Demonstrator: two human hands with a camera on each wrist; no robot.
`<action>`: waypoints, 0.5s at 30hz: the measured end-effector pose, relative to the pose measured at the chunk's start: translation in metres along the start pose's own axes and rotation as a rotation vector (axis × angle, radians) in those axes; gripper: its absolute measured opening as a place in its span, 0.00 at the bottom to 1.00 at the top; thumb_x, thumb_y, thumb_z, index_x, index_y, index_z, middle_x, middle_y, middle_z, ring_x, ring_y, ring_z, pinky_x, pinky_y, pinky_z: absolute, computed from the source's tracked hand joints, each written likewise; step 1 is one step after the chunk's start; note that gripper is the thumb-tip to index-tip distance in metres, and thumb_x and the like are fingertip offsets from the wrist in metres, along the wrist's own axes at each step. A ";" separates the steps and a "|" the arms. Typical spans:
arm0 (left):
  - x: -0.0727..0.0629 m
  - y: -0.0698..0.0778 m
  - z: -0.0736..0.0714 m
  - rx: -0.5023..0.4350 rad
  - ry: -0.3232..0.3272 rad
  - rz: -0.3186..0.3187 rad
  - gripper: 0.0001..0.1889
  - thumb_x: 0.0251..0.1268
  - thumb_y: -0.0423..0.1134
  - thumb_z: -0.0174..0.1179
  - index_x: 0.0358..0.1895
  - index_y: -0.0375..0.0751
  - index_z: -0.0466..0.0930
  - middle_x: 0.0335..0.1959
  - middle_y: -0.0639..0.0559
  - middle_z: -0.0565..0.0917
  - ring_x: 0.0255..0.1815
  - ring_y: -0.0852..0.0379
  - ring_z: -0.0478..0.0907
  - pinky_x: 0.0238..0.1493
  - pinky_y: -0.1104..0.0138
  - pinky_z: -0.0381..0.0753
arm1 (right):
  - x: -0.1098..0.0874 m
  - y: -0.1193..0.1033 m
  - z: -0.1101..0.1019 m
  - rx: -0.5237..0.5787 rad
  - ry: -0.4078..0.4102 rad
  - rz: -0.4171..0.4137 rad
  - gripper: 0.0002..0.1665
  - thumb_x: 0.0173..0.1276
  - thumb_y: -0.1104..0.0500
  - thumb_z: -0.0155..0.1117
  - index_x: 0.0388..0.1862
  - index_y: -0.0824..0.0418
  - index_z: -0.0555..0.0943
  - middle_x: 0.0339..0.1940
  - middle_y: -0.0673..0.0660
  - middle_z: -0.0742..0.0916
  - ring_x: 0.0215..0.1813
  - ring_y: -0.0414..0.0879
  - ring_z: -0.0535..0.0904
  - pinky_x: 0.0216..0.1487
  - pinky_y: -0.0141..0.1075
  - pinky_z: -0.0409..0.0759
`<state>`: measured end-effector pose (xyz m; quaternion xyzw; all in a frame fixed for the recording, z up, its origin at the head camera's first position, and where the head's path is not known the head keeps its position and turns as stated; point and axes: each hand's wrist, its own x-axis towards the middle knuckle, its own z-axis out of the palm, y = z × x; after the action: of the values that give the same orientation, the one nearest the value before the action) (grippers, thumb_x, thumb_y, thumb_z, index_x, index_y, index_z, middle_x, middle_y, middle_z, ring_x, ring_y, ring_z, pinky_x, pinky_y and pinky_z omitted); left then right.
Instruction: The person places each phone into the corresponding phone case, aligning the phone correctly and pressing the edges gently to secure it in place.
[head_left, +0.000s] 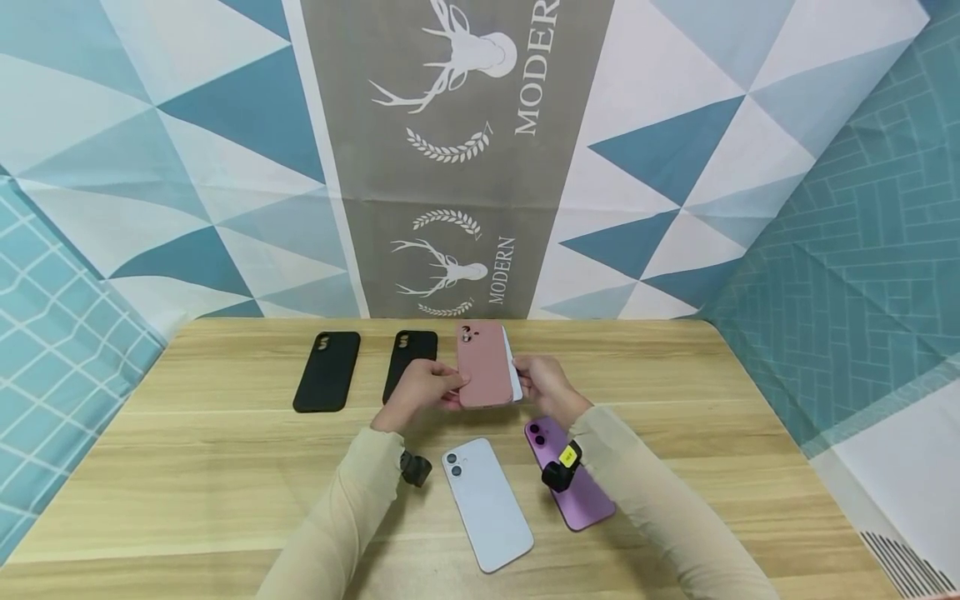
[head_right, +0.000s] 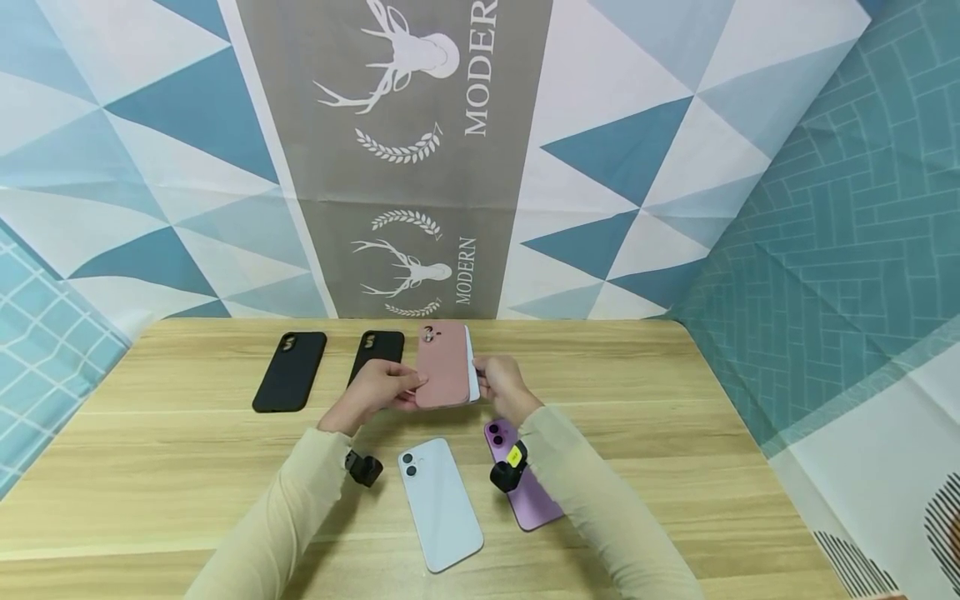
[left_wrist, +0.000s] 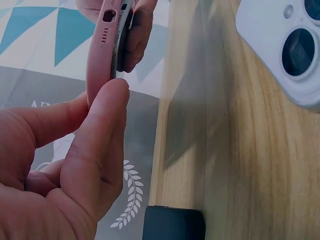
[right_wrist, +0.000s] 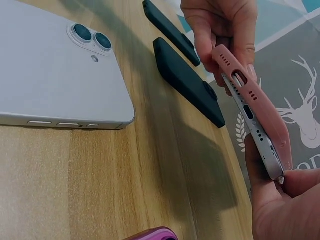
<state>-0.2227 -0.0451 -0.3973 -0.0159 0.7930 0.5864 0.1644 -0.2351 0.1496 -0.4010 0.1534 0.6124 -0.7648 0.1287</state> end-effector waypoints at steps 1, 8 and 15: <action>0.000 0.000 0.001 -0.002 0.000 -0.002 0.12 0.62 0.35 0.61 0.42 0.27 0.80 0.30 0.42 0.85 0.23 0.60 0.81 0.31 0.67 0.86 | 0.000 0.000 0.000 0.003 -0.003 0.001 0.07 0.68 0.70 0.47 0.36 0.70 0.75 0.18 0.50 0.81 0.21 0.37 0.76 0.25 0.25 0.79; 0.002 -0.007 0.005 -0.005 0.000 0.011 0.11 0.62 0.34 0.60 0.41 0.27 0.81 0.30 0.41 0.84 0.24 0.60 0.81 0.30 0.67 0.85 | 0.000 0.002 -0.001 0.001 -0.019 0.000 0.08 0.69 0.69 0.46 0.37 0.70 0.74 0.19 0.49 0.82 0.22 0.37 0.77 0.26 0.25 0.79; 0.004 -0.009 0.009 -0.013 0.008 0.010 0.11 0.63 0.35 0.59 0.41 0.27 0.80 0.29 0.41 0.84 0.22 0.60 0.81 0.30 0.67 0.85 | -0.001 0.003 -0.001 -0.012 -0.010 0.009 0.12 0.69 0.68 0.46 0.46 0.74 0.74 0.19 0.49 0.82 0.22 0.37 0.79 0.27 0.26 0.80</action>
<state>-0.2219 -0.0390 -0.4093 -0.0156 0.7899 0.5922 0.1583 -0.2334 0.1502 -0.4038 0.1515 0.6156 -0.7613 0.1362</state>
